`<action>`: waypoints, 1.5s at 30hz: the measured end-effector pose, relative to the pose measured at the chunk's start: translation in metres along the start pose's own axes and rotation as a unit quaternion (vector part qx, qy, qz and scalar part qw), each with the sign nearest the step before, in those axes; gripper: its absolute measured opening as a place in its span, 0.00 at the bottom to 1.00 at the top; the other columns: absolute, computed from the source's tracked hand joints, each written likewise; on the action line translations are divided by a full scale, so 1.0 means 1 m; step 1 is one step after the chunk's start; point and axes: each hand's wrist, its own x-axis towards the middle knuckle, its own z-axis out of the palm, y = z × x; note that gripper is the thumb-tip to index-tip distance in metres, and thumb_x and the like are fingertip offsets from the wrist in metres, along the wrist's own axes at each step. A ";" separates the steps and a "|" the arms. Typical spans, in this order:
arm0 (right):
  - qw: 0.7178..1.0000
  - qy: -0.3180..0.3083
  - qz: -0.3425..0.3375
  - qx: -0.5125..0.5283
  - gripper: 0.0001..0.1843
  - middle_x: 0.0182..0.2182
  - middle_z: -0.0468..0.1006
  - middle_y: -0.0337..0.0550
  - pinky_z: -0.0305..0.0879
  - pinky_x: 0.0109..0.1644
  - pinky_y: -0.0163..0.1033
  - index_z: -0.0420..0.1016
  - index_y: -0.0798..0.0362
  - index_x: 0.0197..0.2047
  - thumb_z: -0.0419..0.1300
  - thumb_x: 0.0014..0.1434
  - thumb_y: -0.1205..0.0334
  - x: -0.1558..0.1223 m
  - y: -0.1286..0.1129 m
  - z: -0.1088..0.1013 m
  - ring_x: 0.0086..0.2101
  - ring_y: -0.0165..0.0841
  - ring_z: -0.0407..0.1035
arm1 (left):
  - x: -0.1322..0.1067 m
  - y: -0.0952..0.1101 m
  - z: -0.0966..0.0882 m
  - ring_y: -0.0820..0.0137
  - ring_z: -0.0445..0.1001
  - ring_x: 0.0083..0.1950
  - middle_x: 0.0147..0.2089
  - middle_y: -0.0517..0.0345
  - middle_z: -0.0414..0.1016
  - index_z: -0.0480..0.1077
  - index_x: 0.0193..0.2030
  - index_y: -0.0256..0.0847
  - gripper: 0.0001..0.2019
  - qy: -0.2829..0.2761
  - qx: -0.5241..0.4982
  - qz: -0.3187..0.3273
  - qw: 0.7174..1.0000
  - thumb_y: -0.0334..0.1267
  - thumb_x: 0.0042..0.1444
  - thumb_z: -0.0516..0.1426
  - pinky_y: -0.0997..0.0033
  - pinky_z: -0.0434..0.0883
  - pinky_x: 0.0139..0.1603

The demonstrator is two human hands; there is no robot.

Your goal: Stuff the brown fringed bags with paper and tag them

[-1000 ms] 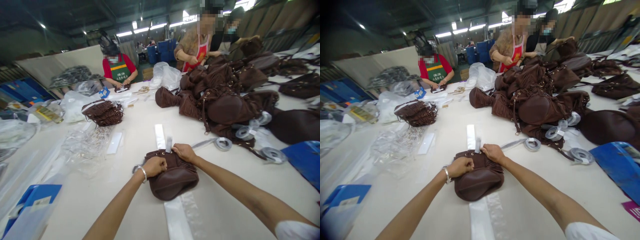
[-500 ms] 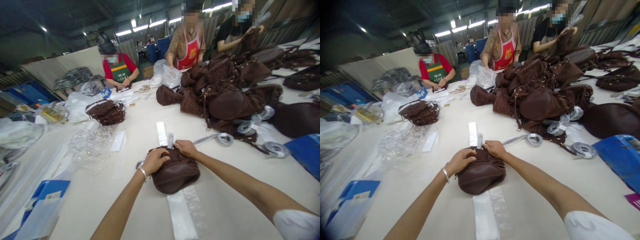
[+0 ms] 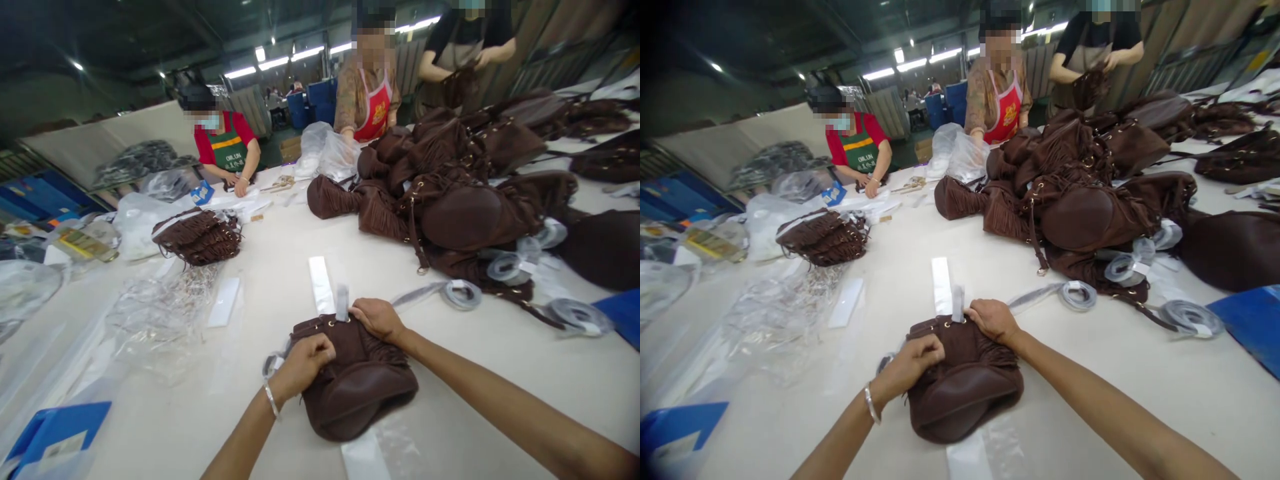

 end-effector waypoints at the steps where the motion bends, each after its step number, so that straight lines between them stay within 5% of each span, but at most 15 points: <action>1: 1.000 -0.002 0.000 0.002 0.27 0.35 0.77 0.45 0.59 0.43 0.37 0.71 0.52 0.38 0.37 0.70 0.47 0.001 0.000 0.000 0.38 0.35 0.71 | -0.001 -0.001 0.000 0.70 0.70 0.36 0.34 0.58 0.73 0.68 0.33 0.40 0.08 0.004 -0.026 0.006 1.000 0.38 0.58 0.50 0.72 0.65 0.38; 4: 0.999 -0.019 -0.009 0.034 0.24 0.35 0.78 0.45 0.61 0.44 0.37 0.72 0.51 0.40 0.40 0.70 0.48 0.004 0.004 -0.007 0.38 0.35 0.71 | -0.001 0.000 0.001 0.67 0.71 0.42 0.40 0.57 0.75 0.71 0.39 0.42 0.06 0.009 -0.037 0.027 0.999 0.38 0.55 0.55 0.70 0.66 0.44; 8: 0.993 0.030 0.007 0.110 0.17 0.42 0.77 0.46 0.63 0.48 0.40 0.71 0.51 0.49 0.48 0.67 0.51 0.001 0.008 -0.048 0.42 0.36 0.71 | 0.003 0.003 -0.002 0.63 0.73 0.47 0.48 0.56 0.75 0.68 0.56 0.49 0.22 -0.064 0.032 0.068 0.995 0.38 0.53 0.59 0.67 0.66 0.49; 10: 0.988 0.060 0.006 0.145 0.16 0.45 0.76 0.47 0.63 0.49 0.40 0.70 0.50 0.51 0.51 0.66 0.53 -0.006 0.000 -0.074 0.44 0.36 0.70 | 0.006 0.003 -0.005 0.63 0.74 0.42 0.42 0.57 0.77 0.72 0.52 0.49 0.18 -0.101 0.073 0.076 0.989 0.38 0.53 0.59 0.68 0.66 0.44; 13: 0.969 -0.071 -0.058 0.227 0.14 0.40 0.78 0.42 0.64 0.43 0.36 0.71 0.47 0.51 0.53 0.65 0.55 -0.020 -0.023 -0.095 0.38 0.33 0.71 | 0.011 0.003 -0.006 0.64 0.73 0.35 0.33 0.57 0.76 0.74 0.39 0.45 0.07 -0.118 0.127 0.072 0.982 0.36 0.52 0.58 0.69 0.64 0.36; 18: 0.897 -0.289 -0.066 0.329 0.16 0.39 0.79 0.41 0.61 0.34 0.33 0.75 0.50 0.47 0.63 0.56 0.55 -0.026 -0.044 -0.065 0.33 0.31 0.70 | 0.018 0.009 -0.002 0.67 0.71 0.37 0.35 0.57 0.74 0.69 0.33 0.43 0.06 -0.043 0.104 0.071 0.991 0.35 0.58 0.52 0.70 0.63 0.39; 20: 0.834 -0.352 -0.021 0.426 0.19 0.36 0.78 0.39 0.61 0.33 0.32 0.74 0.53 0.47 0.65 0.54 0.53 -0.021 -0.041 -0.050 0.31 0.29 0.68 | 0.019 0.012 -0.001 0.68 0.70 0.37 0.35 0.59 0.74 0.68 0.33 0.43 0.07 -0.001 0.046 0.056 0.997 0.36 0.60 0.51 0.70 0.63 0.39; 23: 0.765 -0.377 0.037 0.521 0.19 0.29 0.75 0.37 0.62 0.35 0.32 0.75 0.56 0.40 0.65 0.54 0.49 -0.016 -0.032 -0.044 0.30 0.28 0.67 | 0.014 0.019 -0.003 0.68 0.71 0.39 0.36 0.59 0.74 0.69 0.35 0.43 0.08 0.073 -0.010 0.026 0.997 0.38 0.61 0.50 0.69 0.65 0.43; 26: 0.778 -0.304 0.104 0.540 0.19 0.27 0.73 0.37 0.61 0.34 0.32 0.73 0.56 0.37 0.63 0.55 0.47 -0.026 -0.019 -0.055 0.29 0.27 0.66 | -0.009 0.029 -0.011 0.64 0.70 0.53 0.51 0.54 0.73 0.69 0.48 0.44 0.11 0.150 -0.036 0.030 0.988 0.42 0.62 0.51 0.63 0.64 0.57; 30: 0.811 -0.177 0.205 0.519 0.20 0.34 0.76 0.43 0.65 0.37 0.35 0.71 0.55 0.39 0.59 0.58 0.44 -0.068 0.006 -0.074 0.32 0.31 0.69 | -0.062 0.035 -0.012 0.60 0.60 0.66 0.63 0.53 0.65 0.65 0.59 0.49 0.20 0.118 -0.040 0.047 0.991 0.45 0.61 0.54 0.58 0.57 0.67; 32: 0.867 -0.084 0.250 0.424 0.20 0.35 0.78 0.46 0.67 0.40 0.40 0.71 0.54 0.38 0.58 0.58 0.43 -0.096 0.014 -0.084 0.35 0.36 0.71 | -0.091 0.031 0.001 0.58 0.58 0.68 0.65 0.52 0.62 0.63 0.61 0.49 0.24 0.164 -0.019 0.014 0.986 0.47 0.58 0.57 0.53 0.55 0.69; 35: 0.943 0.047 0.244 0.220 0.19 0.40 0.78 0.48 0.68 0.41 0.44 0.73 0.50 0.41 0.55 0.60 0.43 -0.133 0.006 -0.103 0.41 0.43 0.72 | -0.126 0.021 0.038 0.56 0.63 0.63 0.62 0.46 0.63 0.61 0.61 0.46 0.26 0.327 -0.044 -0.089 0.940 0.50 0.58 0.57 0.51 0.62 0.64; 37: 0.965 0.031 0.173 0.193 0.19 0.47 0.77 0.46 0.68 0.41 0.43 0.72 0.46 0.49 0.53 0.62 0.44 -0.143 -0.017 -0.114 0.45 0.43 0.72 | -0.140 0.016 0.067 0.58 0.71 0.56 0.55 0.45 0.69 0.61 0.59 0.43 0.26 0.363 -0.142 -0.164 0.906 0.53 0.58 0.56 0.54 0.69 0.56; 41: 0.971 -0.091 -0.004 0.222 0.27 0.56 0.72 0.45 0.66 0.50 0.44 0.66 0.45 0.61 0.55 0.62 0.45 -0.118 -0.072 -0.123 0.51 0.42 0.69 | -0.140 0.017 0.115 0.62 0.75 0.48 0.48 0.44 0.75 0.62 0.54 0.37 0.27 0.283 -0.364 -0.195 0.866 0.57 0.57 0.55 0.60 0.72 0.50; 45: 0.938 -0.272 -0.096 0.191 0.21 0.44 0.80 0.44 0.66 0.45 0.39 0.76 0.51 0.49 0.62 0.55 0.49 -0.063 -0.096 -0.120 0.43 0.41 0.73 | -0.121 0.017 0.130 0.63 0.77 0.44 0.47 0.44 0.77 0.67 0.51 0.34 0.25 0.276 -0.373 -0.174 0.869 0.55 0.58 0.53 0.62 0.73 0.46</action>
